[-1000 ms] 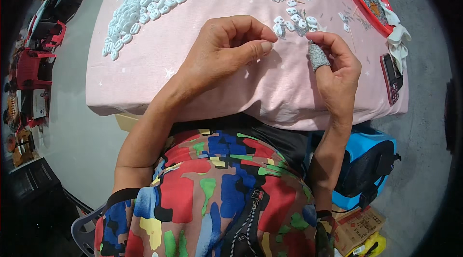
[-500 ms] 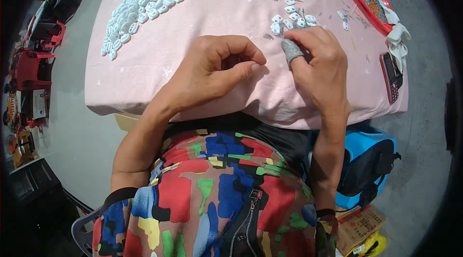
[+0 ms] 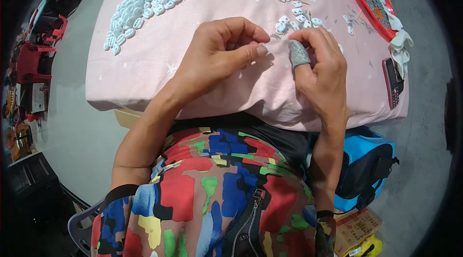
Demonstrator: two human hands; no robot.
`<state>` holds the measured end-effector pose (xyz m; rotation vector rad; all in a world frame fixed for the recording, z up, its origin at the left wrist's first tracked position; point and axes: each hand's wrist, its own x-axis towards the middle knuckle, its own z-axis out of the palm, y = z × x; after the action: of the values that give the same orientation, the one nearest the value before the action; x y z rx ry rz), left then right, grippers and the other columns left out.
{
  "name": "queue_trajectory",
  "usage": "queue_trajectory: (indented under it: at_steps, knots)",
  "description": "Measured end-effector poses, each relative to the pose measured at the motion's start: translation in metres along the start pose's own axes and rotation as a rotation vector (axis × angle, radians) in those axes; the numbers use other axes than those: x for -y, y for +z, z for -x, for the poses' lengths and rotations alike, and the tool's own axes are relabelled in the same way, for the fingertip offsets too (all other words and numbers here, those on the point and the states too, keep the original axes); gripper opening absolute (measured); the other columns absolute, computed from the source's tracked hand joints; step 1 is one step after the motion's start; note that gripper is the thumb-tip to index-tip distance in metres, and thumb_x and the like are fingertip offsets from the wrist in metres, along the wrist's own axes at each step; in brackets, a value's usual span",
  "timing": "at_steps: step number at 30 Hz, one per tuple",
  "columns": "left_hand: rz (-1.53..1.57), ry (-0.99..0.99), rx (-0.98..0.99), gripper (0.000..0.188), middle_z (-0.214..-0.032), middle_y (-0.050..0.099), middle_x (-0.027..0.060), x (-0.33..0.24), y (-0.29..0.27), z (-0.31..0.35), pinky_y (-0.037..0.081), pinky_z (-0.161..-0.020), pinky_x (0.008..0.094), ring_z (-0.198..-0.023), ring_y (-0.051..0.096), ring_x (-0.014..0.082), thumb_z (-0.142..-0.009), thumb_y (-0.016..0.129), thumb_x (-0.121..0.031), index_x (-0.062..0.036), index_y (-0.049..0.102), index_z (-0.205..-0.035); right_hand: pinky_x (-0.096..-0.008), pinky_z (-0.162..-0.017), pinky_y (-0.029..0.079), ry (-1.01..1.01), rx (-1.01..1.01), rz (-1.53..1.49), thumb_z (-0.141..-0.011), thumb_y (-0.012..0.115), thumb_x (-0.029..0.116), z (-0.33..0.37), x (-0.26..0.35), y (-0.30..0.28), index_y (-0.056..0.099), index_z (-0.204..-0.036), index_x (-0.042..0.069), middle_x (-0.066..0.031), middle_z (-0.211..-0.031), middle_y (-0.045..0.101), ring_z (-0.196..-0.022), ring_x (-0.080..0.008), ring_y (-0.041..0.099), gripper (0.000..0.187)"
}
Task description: The person assembles plastic cord locks by inserting small springs and pressing the plastic components together by hand.
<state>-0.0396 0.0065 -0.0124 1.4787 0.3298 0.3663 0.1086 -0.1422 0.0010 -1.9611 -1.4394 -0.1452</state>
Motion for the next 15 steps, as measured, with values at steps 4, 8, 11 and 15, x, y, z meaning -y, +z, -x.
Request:
queue_trajectory:
  at_steps: [4, 8, 11, 15]
  knots:
    - [-0.024, -0.039, 0.058, 0.019, -0.093, 0.067, 0.0007, -0.006, 0.0, -0.002, 0.05, -0.078, 0.0194, -0.085, 0.061, 0.0056, -0.091, 0.066, -0.006, 0.0006, 0.067, -0.108, -0.0362, -0.069, 0.048, 0.095, 0.016, -0.298, -0.077, 0.058, -0.006, 0.009, 0.006, 0.003, 0.061, -0.096, 0.002, -0.0137, -0.084, 0.06, -0.078, -0.0302, 0.06, 0.021]
    - [0.084, -0.043, 0.025, 0.017, -0.092, 0.068, 0.0004, -0.008, 0.006, -0.002, 0.049, -0.076, 0.0196, -0.084, 0.061, 0.0055, -0.09, 0.067, -0.006, 0.0001, 0.067, -0.106, -0.0295, -0.066, 0.048, 0.206, 0.074, -0.461, -0.079, 0.058, -0.008, 0.01, 0.011, 0.003, 0.061, -0.099, 0.0, -0.0113, -0.085, 0.061, -0.074, -0.021, 0.06, 0.022]
    - [0.09, -0.037, 0.027, 0.016, -0.092, 0.068, 0.0002, -0.01, 0.004, -0.002, 0.049, -0.074, 0.0191, -0.083, 0.06, 0.0052, -0.09, 0.067, -0.006, -0.0003, 0.068, -0.105, -0.0258, -0.065, 0.048, 0.217, 0.059, -0.563, -0.081, 0.058, -0.008, 0.013, 0.008, 0.009, 0.061, -0.1, 0.0, -0.0077, -0.084, 0.061, -0.075, -0.0132, 0.058, 0.022]
    - [0.072, -0.047, 0.044, 0.017, -0.091, 0.067, -0.0002, -0.007, 0.003, -0.002, 0.048, -0.073, 0.0184, -0.081, 0.059, 0.0048, -0.09, 0.067, -0.008, -0.0008, 0.068, -0.105, -0.0239, -0.067, 0.047, 0.267, 0.071, -0.643, -0.082, 0.058, -0.008, 0.013, 0.01, 0.007, 0.062, -0.101, 0.0, -0.0056, -0.086, 0.062, -0.076, -0.0099, 0.058, 0.021]
